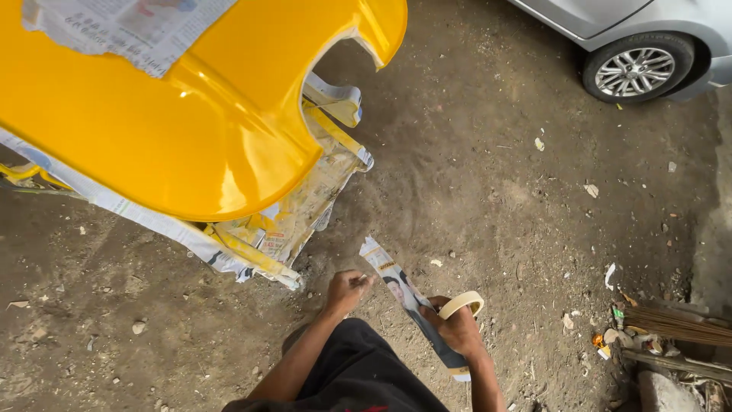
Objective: The person tears strips of newspaper and secures them to the frame of a yellow vehicle using masking tape. They repeatedly tear paper, apply tape to the edges, and smooth the newspaper onto the vehicle's metal structure.
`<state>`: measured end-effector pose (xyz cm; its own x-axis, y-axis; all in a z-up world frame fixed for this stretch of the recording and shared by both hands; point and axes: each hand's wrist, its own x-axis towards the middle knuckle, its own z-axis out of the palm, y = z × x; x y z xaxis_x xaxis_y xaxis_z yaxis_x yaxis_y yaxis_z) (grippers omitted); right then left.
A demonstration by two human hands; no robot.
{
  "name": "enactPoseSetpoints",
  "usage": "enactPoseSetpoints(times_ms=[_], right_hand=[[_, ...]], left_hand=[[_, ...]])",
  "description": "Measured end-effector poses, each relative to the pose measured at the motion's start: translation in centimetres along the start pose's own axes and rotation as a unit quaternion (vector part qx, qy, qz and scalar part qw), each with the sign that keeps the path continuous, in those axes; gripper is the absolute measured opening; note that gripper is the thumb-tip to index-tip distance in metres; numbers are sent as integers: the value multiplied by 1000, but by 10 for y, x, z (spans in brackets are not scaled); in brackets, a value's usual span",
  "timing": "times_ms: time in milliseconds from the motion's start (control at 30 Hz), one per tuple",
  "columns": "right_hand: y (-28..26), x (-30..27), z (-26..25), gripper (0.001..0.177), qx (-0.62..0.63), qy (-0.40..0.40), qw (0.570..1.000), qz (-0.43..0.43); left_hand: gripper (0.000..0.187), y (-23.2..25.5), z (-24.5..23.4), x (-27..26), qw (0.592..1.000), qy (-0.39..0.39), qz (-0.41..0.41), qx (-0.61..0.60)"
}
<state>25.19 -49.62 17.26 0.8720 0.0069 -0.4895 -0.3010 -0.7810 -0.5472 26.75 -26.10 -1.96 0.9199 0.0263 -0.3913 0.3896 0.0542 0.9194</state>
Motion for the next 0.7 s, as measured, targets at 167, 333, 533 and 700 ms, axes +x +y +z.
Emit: enactPoseSetpoints(times_ms=[167, 333, 533, 700], right_hand=[[37, 78, -48, 26, 70, 28, 997, -31], [67, 166, -105, 26, 130, -10, 985, -116], [121, 277, -217, 23, 67, -70, 992, -77], [185, 400, -312, 26, 71, -106, 974, -189]], left_hand=[[10, 45, 62, 58, 999, -9, 49, -11], [13, 70, 124, 125, 998, 24, 42, -42], [18, 106, 236, 202, 987, 68, 0, -147], [21, 129, 336, 261, 973, 132, 34, -187]])
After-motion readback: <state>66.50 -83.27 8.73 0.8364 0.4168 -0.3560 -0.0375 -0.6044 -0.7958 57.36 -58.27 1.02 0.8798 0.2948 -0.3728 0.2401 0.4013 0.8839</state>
